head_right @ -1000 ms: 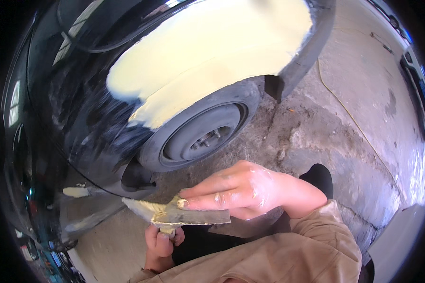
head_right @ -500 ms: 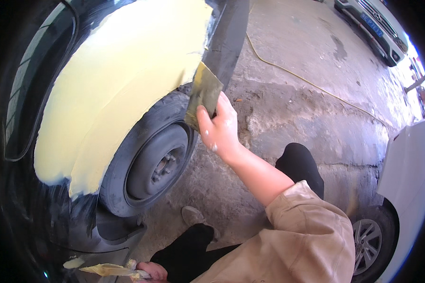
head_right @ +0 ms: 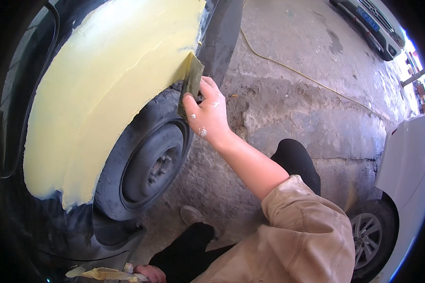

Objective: The person applies a yellow body filler to the rear quarter panel of a black car using a putty knife and a flexible scraper. They repeatedly scoop filler from a board and spread it over the panel surface, smoothing it into place.

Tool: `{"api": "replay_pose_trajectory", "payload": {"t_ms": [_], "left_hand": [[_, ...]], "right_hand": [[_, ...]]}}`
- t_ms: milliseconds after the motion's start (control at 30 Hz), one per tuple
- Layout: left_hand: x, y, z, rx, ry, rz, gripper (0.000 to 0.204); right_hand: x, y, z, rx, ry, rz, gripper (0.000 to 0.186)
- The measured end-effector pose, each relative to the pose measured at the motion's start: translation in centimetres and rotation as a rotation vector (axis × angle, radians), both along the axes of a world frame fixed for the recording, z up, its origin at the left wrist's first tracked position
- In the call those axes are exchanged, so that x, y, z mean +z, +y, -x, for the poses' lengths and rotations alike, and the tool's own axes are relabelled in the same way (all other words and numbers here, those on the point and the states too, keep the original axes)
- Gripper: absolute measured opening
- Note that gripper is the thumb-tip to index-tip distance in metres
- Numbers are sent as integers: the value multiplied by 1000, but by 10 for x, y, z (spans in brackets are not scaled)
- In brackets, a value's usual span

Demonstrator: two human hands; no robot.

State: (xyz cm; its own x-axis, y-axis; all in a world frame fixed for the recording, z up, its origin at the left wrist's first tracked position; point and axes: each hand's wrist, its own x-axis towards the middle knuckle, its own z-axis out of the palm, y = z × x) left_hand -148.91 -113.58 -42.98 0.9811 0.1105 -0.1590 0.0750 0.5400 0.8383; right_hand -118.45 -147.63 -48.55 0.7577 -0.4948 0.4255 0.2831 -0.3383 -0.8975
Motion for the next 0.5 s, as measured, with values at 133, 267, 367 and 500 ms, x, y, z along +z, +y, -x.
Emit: {"api": "replay_pose_trajectory", "payload": {"t_ms": [133, 267, 367, 500], "left_hand": [[-26, 44, -10, -434, -85, 179, 47], [-32, 58, 11, -411, -3, 154, 48], [-34, 48, 31, -99, 23, -99, 50], [-41, 50, 38, -120, -39, -72, 45]], "right_hand": [[11, 12, 12, 46, 20, 32, 33], [24, 29, 21, 106, 42, -96, 43], [26, 37, 24, 95, 7, 8, 53], [23, 46, 26, 115, -65, 111, 65]]}}
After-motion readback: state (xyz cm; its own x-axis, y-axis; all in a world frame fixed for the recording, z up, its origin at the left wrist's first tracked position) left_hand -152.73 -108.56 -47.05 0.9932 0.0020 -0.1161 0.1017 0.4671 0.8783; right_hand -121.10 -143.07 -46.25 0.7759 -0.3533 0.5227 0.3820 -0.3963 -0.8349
